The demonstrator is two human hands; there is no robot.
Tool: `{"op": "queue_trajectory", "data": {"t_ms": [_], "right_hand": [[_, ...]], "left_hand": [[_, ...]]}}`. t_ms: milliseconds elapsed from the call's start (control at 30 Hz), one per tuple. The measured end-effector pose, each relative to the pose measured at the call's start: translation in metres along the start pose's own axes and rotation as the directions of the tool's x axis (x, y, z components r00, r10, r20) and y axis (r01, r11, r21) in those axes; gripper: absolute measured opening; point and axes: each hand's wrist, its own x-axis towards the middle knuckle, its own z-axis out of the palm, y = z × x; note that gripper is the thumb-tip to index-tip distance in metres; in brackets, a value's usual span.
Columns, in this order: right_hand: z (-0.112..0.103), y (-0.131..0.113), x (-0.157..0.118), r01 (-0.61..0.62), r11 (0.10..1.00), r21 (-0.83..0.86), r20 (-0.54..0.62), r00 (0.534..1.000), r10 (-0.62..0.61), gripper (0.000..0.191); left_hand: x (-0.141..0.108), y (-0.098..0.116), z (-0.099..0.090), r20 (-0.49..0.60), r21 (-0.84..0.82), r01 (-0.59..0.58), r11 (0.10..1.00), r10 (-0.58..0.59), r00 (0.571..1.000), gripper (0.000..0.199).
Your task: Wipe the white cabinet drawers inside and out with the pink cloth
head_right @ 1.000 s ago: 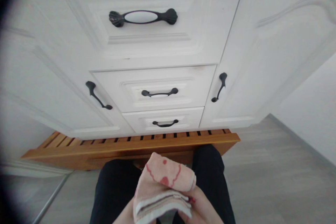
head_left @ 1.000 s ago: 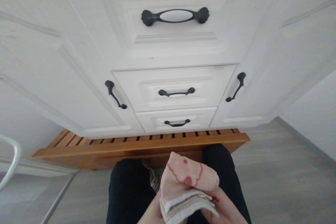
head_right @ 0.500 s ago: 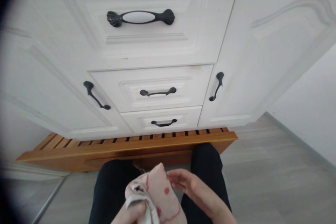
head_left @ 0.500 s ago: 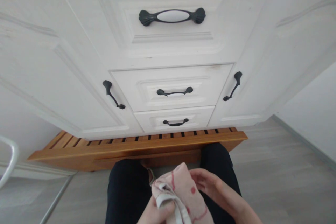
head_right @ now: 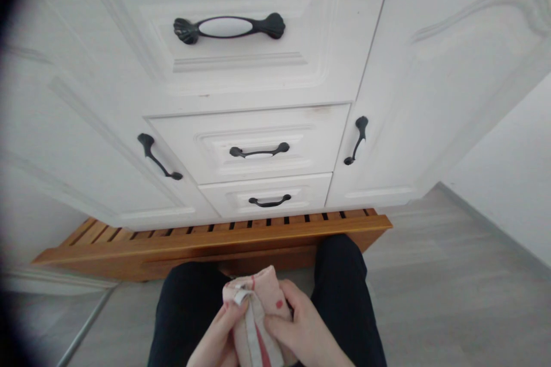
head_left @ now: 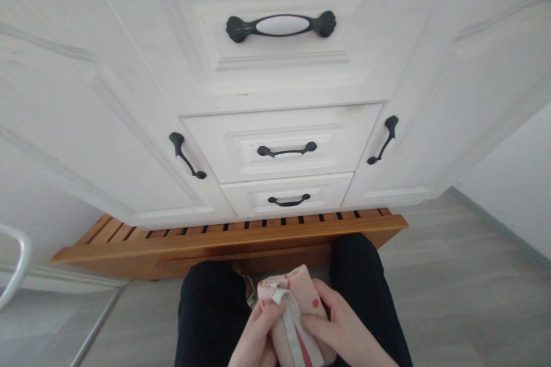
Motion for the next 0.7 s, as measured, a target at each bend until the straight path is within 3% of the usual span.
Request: {"op": "queue_trajectory", "data": {"t_ms": [67,100,233,333,467,600,700], "right_hand": [[0.008,0.001,-0.004,0.044,0.971,-0.234,-0.132,0.988,-0.076,0.018],[0.014,0.005,-0.005,0.077,0.939,-0.336,-0.173,0.975,-0.142,0.02],[0.041,0.041,-0.002,0.193,0.724,-0.663,-0.238,0.862,-0.448,0.054],[0.058,0.075,0.01,0.245,0.51,-0.824,-0.145,0.78,-0.609,0.08],[0.07,0.096,0.024,0.235,0.362,-0.902,-0.092,0.715,-0.693,0.084],[0.066,0.084,0.024,0.177,0.12,-0.977,0.015,0.616,-0.788,0.069],[0.059,0.071,0.018,0.17,0.002,-0.985,0.092,0.541,-0.836,0.06]], "left_hand": [[0.006,-0.002,0.004,-0.067,0.083,-0.104,0.991,0.11,0.992,0.045],[0.009,-0.003,0.006,-0.088,0.116,-0.175,0.978,0.185,0.979,0.046],[0.017,-0.006,0.008,-0.13,0.18,-0.358,0.916,0.383,0.915,0.049],[0.021,-0.01,0.005,-0.186,0.214,-0.388,0.896,0.428,0.885,0.048],[0.026,-0.018,0.0,-0.223,0.162,-0.372,0.914,0.401,0.889,0.046],[0.028,-0.02,-0.002,-0.209,0.122,-0.311,0.943,0.331,0.92,0.034],[0.023,-0.012,0.002,-0.152,-0.075,-0.22,0.973,0.207,0.967,0.024]]}}
